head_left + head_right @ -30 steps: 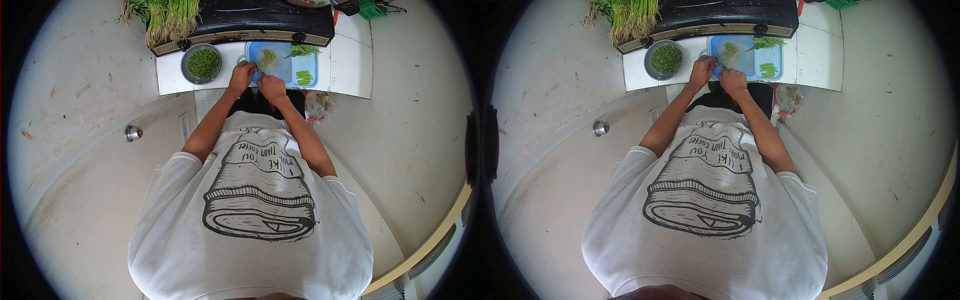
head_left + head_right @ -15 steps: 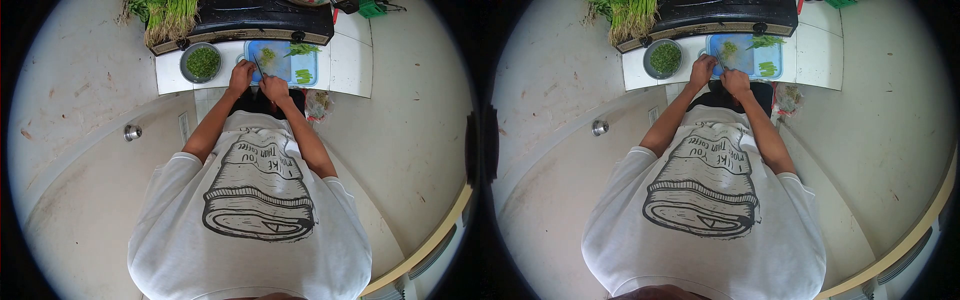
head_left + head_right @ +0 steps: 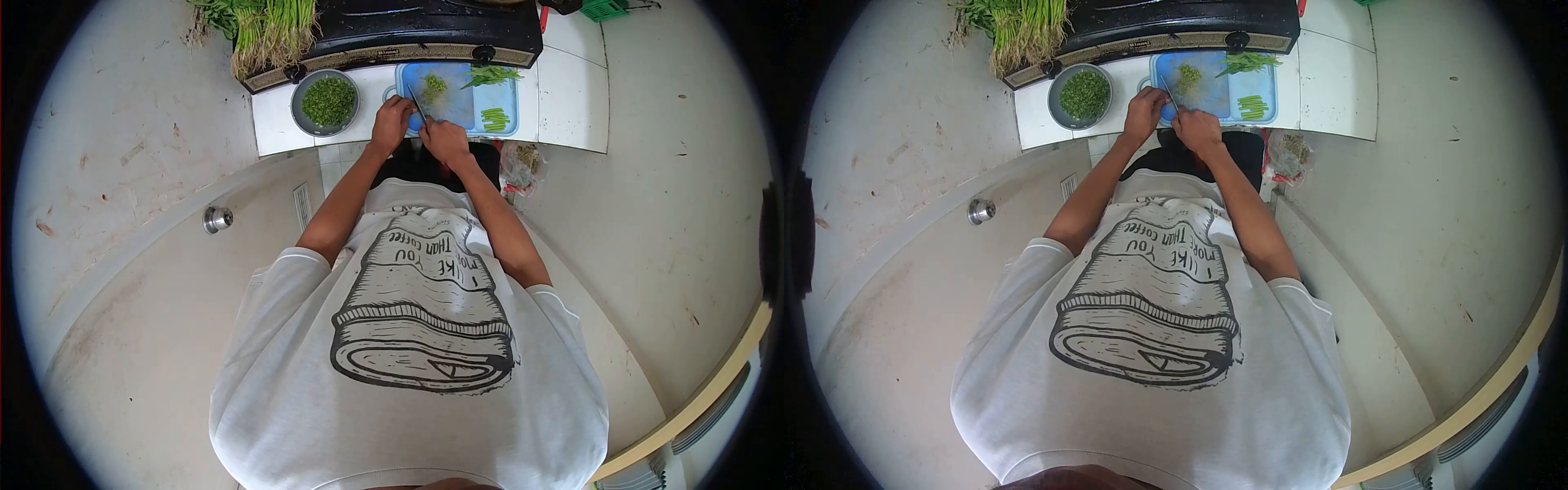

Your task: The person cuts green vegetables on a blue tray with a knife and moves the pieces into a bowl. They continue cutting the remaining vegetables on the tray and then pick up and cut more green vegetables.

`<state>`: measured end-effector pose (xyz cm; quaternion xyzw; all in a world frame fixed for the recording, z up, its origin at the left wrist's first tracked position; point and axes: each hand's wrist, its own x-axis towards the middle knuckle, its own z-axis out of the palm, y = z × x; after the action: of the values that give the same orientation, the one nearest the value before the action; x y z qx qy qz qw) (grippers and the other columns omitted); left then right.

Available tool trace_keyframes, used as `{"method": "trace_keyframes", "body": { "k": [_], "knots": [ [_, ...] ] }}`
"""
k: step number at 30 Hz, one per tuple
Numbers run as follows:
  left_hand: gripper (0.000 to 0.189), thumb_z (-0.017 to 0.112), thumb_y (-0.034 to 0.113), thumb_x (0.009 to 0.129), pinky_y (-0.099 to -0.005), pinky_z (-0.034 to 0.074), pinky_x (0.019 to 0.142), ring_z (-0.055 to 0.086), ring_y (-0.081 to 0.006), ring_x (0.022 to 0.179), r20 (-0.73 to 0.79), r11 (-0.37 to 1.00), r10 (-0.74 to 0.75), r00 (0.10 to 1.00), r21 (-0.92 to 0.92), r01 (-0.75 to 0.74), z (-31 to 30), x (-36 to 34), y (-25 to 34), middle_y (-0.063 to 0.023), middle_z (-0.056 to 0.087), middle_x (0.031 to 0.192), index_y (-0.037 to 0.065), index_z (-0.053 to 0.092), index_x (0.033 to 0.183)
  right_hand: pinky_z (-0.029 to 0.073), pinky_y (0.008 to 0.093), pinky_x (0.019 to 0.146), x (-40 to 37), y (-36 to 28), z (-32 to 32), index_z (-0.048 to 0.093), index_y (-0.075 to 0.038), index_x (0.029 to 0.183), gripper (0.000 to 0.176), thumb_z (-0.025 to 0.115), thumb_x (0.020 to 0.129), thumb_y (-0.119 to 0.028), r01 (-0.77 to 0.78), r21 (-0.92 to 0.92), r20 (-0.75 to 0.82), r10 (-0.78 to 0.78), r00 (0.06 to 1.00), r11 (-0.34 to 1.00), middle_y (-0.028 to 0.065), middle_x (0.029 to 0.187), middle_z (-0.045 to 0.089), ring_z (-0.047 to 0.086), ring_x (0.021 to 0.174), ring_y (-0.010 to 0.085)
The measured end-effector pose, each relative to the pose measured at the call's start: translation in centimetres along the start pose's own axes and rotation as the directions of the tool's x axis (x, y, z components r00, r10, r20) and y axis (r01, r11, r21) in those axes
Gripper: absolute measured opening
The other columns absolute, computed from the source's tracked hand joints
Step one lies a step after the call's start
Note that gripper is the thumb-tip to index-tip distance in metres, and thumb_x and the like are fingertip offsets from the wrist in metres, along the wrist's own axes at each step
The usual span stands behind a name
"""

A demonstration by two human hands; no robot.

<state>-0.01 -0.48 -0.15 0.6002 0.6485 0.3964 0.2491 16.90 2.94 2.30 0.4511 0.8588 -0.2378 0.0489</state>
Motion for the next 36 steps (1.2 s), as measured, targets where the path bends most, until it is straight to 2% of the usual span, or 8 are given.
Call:
{"method": "trace_keyframes", "body": {
  "k": [5, 10, 11, 13, 23, 29, 36],
  "knots": [
    [0.008, 0.066, 0.0, 0.088, -0.0452, 0.055, 0.077, 0.067, -0.0387, 0.084, -0.016, 0.999, 0.01, 1.0, -0.051, -0.01, -0.1, -0.1, -0.2, -0.0172, 0.067, 0.091, 0.001, 0.07, 0.094, 0.058, 0.052, 0.069, 0.1, 0.0, 0.4, 0.065, -0.006, 0.107, 0.034, 0.051, 0.1, -0.036, -0.004, -0.01, -0.014, 0.004, 1.0, 1.0, 0.0229, 0.077, 0.071, 0.072, 0.074, 0.0419],
    [0.011, 0.067, 0.001, 0.087, -0.0438, 0.056, 0.076, 0.069, -0.0372, 0.083, 0.059, 0.994, -0.105, 0.993, -0.011, 0.106, -0.2, -0.1, -0.2, -0.0182, 0.067, 0.09, 0.001, 0.071, 0.098, 0.058, 0.0523, 0.069, 0.1, 0.0, 0.4, 0.065, -0.006, 0.106, 0.034, 0.052, 0.1, -0.037, 0.002, -0.01, -0.021, -0.003, 1.0, 1.0, 0.0227, 0.076, 0.071, 0.072, 0.074, 0.0417],
    [0.011, 0.067, 0.001, 0.087, -0.0438, 0.056, 0.076, 0.069, -0.0372, 0.083, 0.059, 0.994, -0.105, 0.993, -0.011, 0.106, -0.2, 0.0, -0.1, -0.0182, 0.067, 0.09, 0.001, 0.071, 0.098, 0.058, 0.0523, 0.069, 0.2, 0.0, 0.5, 0.065, -0.006, 0.106, 0.034, 0.053, 0.1, -0.037, -0.004, -0.01, -0.02, 0.004, 1.0, 1.0, 0.0225, 0.076, 0.071, 0.072, 0.074, 0.0417],
    [0.013, 0.071, 0.003, 0.087, -0.0403, 0.058, 0.071, 0.071, -0.031, 0.077, 0.029, 0.999, -0.027, 0.999, 0.029, 0.027, 0.1, 0.0, -0.6, -0.0167, 0.068, 0.088, 0.002, 0.073, 0.099, 0.058, 0.0524, 0.069, 0.0, 0.0, 0.5, 0.065, -0.007, 0.106, 0.034, 0.053, 0.1, -0.037, 0.001, -0.016, -0.02, -0.001, 1.0, 1.0, 0.0225, 0.076, 0.071, 0.072, 0.074, 0.0417],
    [0.013, 0.069, 0.0, 0.085, -0.0391, 0.058, 0.073, 0.071, -0.0306, 0.078, 0.03, 1.0, -0.017, 0.999, 0.015, 0.017, 0.2, 0.0, -0.5, -0.0165, 0.068, 0.091, 0.0, 0.073, 0.098, 0.058, 0.0529, 0.07, 0.6, -0.4, -0.3, 0.065, -0.006, 0.11, 0.034, 0.053, 0.099, -0.036, -0.004, -0.035, 0.022, 0.005, 1.0, 0.999, 0.023, 0.077, 0.071, 0.072, 0.074, 0.0424],
    [0.014, 0.069, 0.0, 0.085, -0.0383, 0.058, 0.074, 0.071, -0.0298, 0.079, 0.001, 1.0, -0.029, 1.0, 0.012, 0.028, 0.4, -0.1, -0.5, -0.0167, 0.068, 0.092, 0.0, 0.073, 0.099, 0.058, 0.0532, 0.071, 1.0, -0.3, 0.1, 0.066, -0.006, 0.108, 0.034, 0.052, 0.1, -0.036, -0.009, -0.012, -0.017, 0.009, 1.0, 1.0, 0.0237, 0.078, 0.071, 0.072, 0.076, 0.043],
    [0.016, 0.069, -0.001, 0.085, -0.0376, 0.057, 0.074, 0.071, -0.0292, 0.081, 0.024, 0.998, -0.061, 0.998, -0.01, 0.061, 0.2, -0.1, -0.3, -0.0161, 0.068, 0.091, -0.001, 0.072, 0.1, 0.058, 0.0536, 0.071, -0.2, 0.1, 0.1, 0.066, -0.006, 0.108, 0.034, 0.052, 0.099, -0.036, -0.009, 0.001, 0.011, 0.009, 1.0, 1.0, 0.0244, 0.079, 0.071, 0.071, 0.076, 0.0439]
  ]
}}
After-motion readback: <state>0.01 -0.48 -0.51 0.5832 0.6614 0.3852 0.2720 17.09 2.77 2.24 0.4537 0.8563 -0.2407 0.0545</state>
